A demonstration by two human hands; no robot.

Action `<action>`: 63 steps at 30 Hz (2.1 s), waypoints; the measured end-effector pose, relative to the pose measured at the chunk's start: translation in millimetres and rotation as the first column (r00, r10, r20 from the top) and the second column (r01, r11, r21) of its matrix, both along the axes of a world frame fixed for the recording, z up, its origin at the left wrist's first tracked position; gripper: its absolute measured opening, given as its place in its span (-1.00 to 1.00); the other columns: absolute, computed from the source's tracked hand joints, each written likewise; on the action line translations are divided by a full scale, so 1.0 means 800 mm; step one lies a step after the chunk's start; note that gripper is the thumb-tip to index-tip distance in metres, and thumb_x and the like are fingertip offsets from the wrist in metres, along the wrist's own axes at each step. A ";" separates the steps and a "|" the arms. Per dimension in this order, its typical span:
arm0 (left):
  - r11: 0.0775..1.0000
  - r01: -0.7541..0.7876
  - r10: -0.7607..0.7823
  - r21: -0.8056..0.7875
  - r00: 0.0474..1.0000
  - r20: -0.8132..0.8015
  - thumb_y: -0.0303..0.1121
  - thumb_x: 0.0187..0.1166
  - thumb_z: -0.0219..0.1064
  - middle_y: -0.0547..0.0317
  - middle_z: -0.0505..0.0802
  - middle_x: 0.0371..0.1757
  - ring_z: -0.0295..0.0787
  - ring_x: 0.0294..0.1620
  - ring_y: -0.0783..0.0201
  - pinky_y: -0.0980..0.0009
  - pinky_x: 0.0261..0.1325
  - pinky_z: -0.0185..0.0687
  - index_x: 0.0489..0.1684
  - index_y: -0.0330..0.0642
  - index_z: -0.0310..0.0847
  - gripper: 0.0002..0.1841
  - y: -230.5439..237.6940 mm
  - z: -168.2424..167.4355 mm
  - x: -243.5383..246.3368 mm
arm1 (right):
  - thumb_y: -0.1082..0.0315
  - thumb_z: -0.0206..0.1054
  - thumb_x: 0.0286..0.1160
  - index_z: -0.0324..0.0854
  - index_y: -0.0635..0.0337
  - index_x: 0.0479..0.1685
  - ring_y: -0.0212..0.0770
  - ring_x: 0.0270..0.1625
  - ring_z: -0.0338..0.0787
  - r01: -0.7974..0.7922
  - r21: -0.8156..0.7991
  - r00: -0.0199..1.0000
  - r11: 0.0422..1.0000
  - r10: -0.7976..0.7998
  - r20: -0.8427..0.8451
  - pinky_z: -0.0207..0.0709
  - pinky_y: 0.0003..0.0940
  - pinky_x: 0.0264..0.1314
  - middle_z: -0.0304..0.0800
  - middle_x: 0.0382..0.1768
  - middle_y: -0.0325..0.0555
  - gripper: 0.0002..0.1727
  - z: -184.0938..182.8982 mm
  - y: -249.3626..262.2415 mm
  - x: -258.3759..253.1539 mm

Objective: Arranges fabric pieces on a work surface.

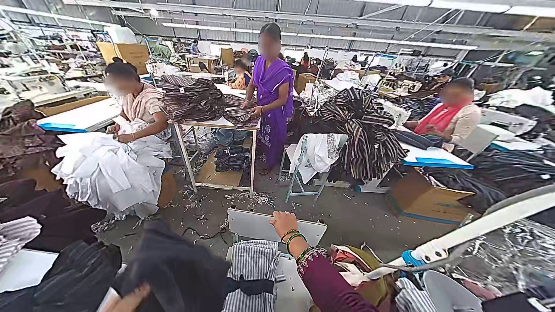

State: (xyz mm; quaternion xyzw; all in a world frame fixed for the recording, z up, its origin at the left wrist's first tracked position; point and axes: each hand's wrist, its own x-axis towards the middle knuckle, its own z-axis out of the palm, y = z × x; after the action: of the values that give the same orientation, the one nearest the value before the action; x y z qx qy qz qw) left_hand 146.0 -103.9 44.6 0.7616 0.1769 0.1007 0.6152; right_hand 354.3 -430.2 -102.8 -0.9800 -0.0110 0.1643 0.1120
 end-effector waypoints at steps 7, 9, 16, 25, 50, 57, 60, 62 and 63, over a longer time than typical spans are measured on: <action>0.970 -0.225 0.241 -0.090 0.852 0.465 -0.44 0.79 0.06 0.17 0.75 0.06 0.60 0.07 0.81 0.75 0.28 0.44 0.26 -0.61 0.46 -0.67 -0.015 0.052 0.098 | 0.12 0.15 0.80 0.58 0.29 0.44 0.25 0.58 0.54 -0.003 0.012 0.996 1.000 0.002 0.091 0.27 0.25 0.62 0.65 0.44 0.24 -0.52 -0.003 0.001 -0.009; 0.958 -0.249 0.279 -0.139 0.918 0.282 -0.36 0.80 0.14 0.03 0.75 0.18 0.64 0.09 0.66 0.63 0.26 0.49 0.37 -0.55 0.44 -0.61 -0.038 0.027 0.121 | 0.24 0.22 0.73 0.57 0.40 0.44 0.41 0.57 0.51 -0.001 0.077 0.988 0.997 -0.011 0.153 0.23 0.40 0.60 0.61 0.44 0.40 -0.53 -0.003 0.001 -0.017; 0.877 -0.188 0.209 -0.443 0.978 -0.001 -0.40 0.83 0.11 -0.08 0.77 0.05 0.81 -0.05 0.35 0.40 0.07 0.75 0.43 -0.45 0.33 -0.65 -0.023 -0.153 0.174 | 0.34 0.27 0.59 0.42 0.47 0.55 0.43 0.62 0.41 -0.048 -0.031 0.995 0.998 0.051 0.086 0.17 0.42 0.59 0.49 0.54 0.42 -0.43 0.000 0.002 -0.015; 0.761 -0.171 0.211 -0.625 0.977 -0.009 -0.46 0.77 0.13 0.10 0.82 -0.21 0.83 -0.24 0.43 0.46 -0.10 0.78 0.19 -0.36 0.46 -0.81 -0.040 -0.154 0.175 | 0.57 0.13 0.58 0.61 0.51 0.34 0.22 0.51 0.61 -0.084 0.636 0.874 0.767 -0.250 0.417 0.46 -0.02 0.57 0.61 0.41 0.43 -0.61 0.016 0.042 -0.019; 0.629 -0.080 0.323 -0.773 0.932 0.167 -0.32 0.90 -0.20 0.31 0.85 -0.32 0.85 -0.27 0.52 0.52 -0.15 0.81 0.00 -0.17 0.51 -0.68 -0.018 -0.134 0.167 | 0.47 0.11 0.74 0.58 0.29 -0.14 -0.39 -0.37 0.59 0.366 0.918 0.929 0.151 -0.118 -0.351 0.55 -0.41 -0.21 0.57 -0.39 -0.24 -0.85 0.050 0.148 0.022; 0.617 -0.249 0.384 -0.747 0.923 0.010 -0.33 0.87 -0.07 0.23 0.78 -0.33 0.79 -0.33 0.48 0.48 -0.21 0.77 0.03 -0.21 0.49 -0.77 -0.019 -0.145 0.175 | 0.33 0.13 0.79 0.49 0.12 -0.19 -0.30 -0.45 0.55 0.581 0.809 0.786 -0.085 -0.199 -0.585 0.52 -0.34 -0.31 0.49 -0.47 -0.23 -0.85 0.055 0.154 0.021; 0.622 -0.242 0.381 -0.745 0.924 0.018 -0.33 0.87 -0.08 0.23 0.79 -0.33 0.80 -0.33 0.47 0.48 -0.21 0.77 0.01 -0.23 0.50 -0.76 -0.019 -0.145 0.176 | 0.28 0.11 0.81 0.50 0.14 -0.17 -0.30 -0.44 0.59 0.609 0.787 0.760 -0.097 -0.211 -0.614 0.52 -0.36 -0.33 0.55 -0.44 -0.20 -0.82 0.053 0.154 0.023; 0.621 -0.250 0.385 -0.743 0.923 0.011 -0.34 0.87 -0.08 0.24 0.79 -0.33 0.79 -0.33 0.48 0.49 -0.21 0.77 0.01 -0.22 0.50 -0.76 -0.020 -0.144 0.176 | 0.27 0.11 0.81 0.51 0.13 -0.19 -0.32 -0.46 0.60 0.615 0.784 0.756 -0.084 -0.218 -0.617 0.50 -0.40 -0.37 0.57 -0.47 -0.22 -0.80 0.056 0.155 0.023; 0.617 -0.254 0.388 -0.745 0.922 0.006 -0.34 0.87 -0.07 0.24 0.79 -0.33 0.79 -0.34 0.48 0.49 -0.22 0.77 0.01 -0.22 0.50 -0.76 -0.020 -0.144 0.175 | 0.27 0.11 0.81 0.52 0.13 -0.18 -0.32 -0.45 0.60 0.616 0.784 0.757 -0.078 -0.217 -0.616 0.50 -0.40 -0.36 0.58 -0.46 -0.22 -0.81 0.057 0.154 0.022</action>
State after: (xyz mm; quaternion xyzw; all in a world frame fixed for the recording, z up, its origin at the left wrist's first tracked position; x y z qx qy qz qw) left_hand 286.3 -120.0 -70.4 0.3959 0.2837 0.1933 0.8517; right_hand 371.8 -306.6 -57.3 -0.5533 0.2088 0.2134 0.7776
